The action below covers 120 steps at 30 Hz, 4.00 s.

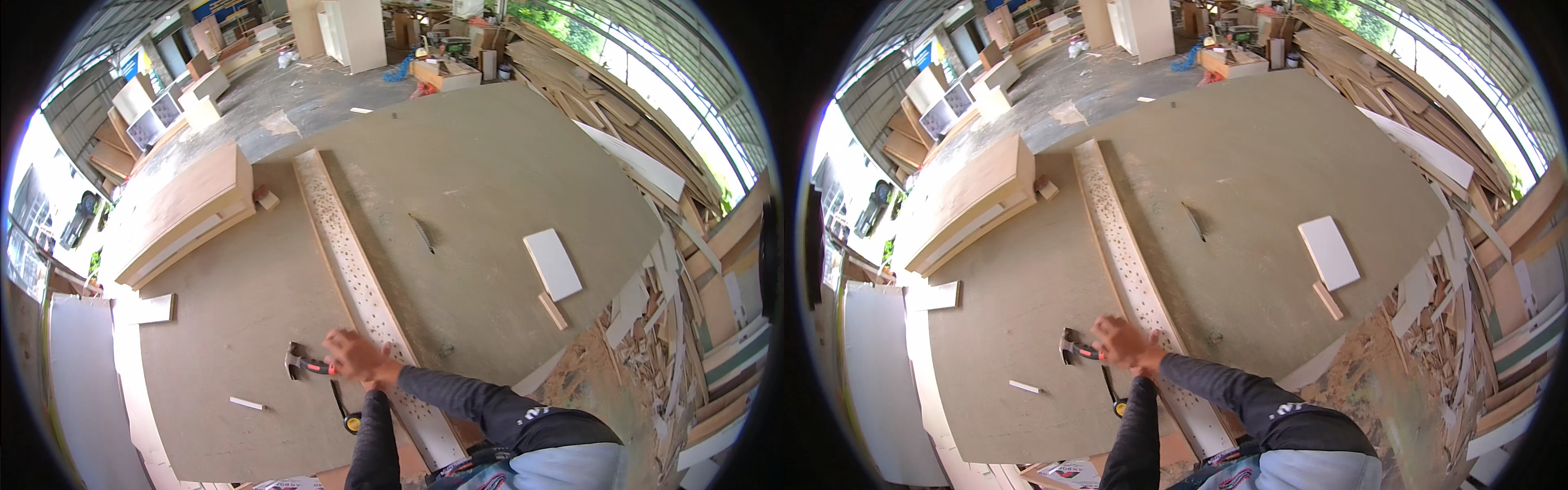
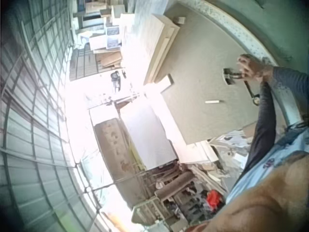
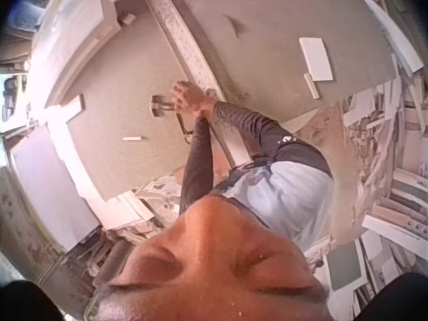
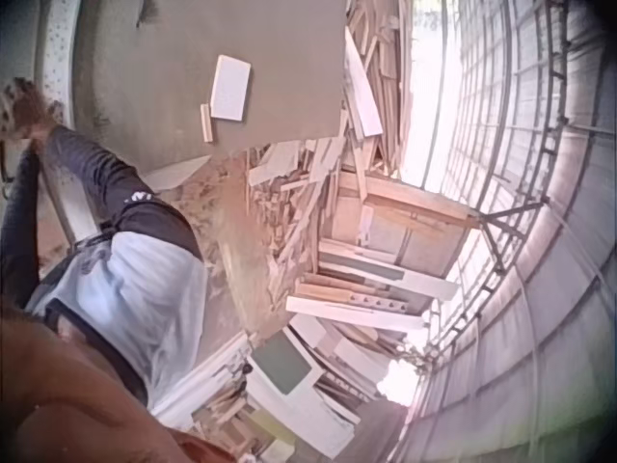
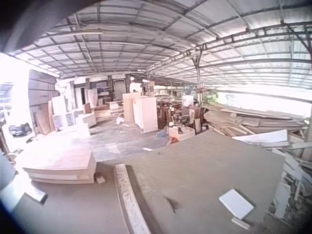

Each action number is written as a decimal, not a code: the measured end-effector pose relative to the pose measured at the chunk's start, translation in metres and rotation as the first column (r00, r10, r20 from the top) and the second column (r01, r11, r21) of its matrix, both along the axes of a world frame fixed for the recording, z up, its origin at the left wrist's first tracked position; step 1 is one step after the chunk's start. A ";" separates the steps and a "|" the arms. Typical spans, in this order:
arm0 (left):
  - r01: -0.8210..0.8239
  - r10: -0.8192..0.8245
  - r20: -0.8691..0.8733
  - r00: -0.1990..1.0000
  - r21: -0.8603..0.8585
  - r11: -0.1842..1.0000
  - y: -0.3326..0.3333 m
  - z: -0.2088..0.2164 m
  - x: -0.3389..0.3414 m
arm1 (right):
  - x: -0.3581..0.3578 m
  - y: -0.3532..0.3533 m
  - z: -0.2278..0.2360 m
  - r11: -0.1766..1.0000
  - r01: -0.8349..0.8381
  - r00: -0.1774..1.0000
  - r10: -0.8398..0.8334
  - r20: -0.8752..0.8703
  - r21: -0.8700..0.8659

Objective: The person marks a wood panel with a pencil and a tape measure, then hammers nails into a separate piece of wood using a hammer by hand.

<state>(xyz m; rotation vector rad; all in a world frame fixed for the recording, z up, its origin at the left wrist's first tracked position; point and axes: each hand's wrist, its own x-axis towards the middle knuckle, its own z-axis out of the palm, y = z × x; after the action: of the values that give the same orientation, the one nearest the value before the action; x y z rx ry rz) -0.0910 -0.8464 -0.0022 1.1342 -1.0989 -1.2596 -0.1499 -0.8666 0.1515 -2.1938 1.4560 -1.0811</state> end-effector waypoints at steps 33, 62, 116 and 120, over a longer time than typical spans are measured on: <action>0.069 -0.151 0.880 0.450 0.135 0.988 0.087 0.100 -0.474 | -0.486 0.683 -0.184 -0.261 0.376 0.364 -0.841 -0.401 0.889; 0.398 -0.044 0.950 0.308 -0.087 0.913 0.300 0.096 -0.945 | -0.964 0.697 -0.134 0.103 0.824 0.108 -0.994 0.024 0.557; 0.733 0.627 0.772 -0.103 0.485 -0.477 0.876 -0.357 -1.522 | -1.021 1.046 -0.326 -0.587 -0.050 -0.404 -0.728 -0.554 0.808; 0.663 0.692 0.721 -0.011 0.523 -0.535 0.837 -0.358 -1.484 | -1.018 1.049 -0.327 -0.610 -0.032 -0.402 -0.718 -0.569 0.792</action>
<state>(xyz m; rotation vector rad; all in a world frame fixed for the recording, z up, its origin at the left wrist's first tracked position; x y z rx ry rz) -1.5748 -0.0092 -0.3604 1.0417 2.4696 -0.8026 -1.1681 0.1823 -0.1754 1.0976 2.1443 -0.6112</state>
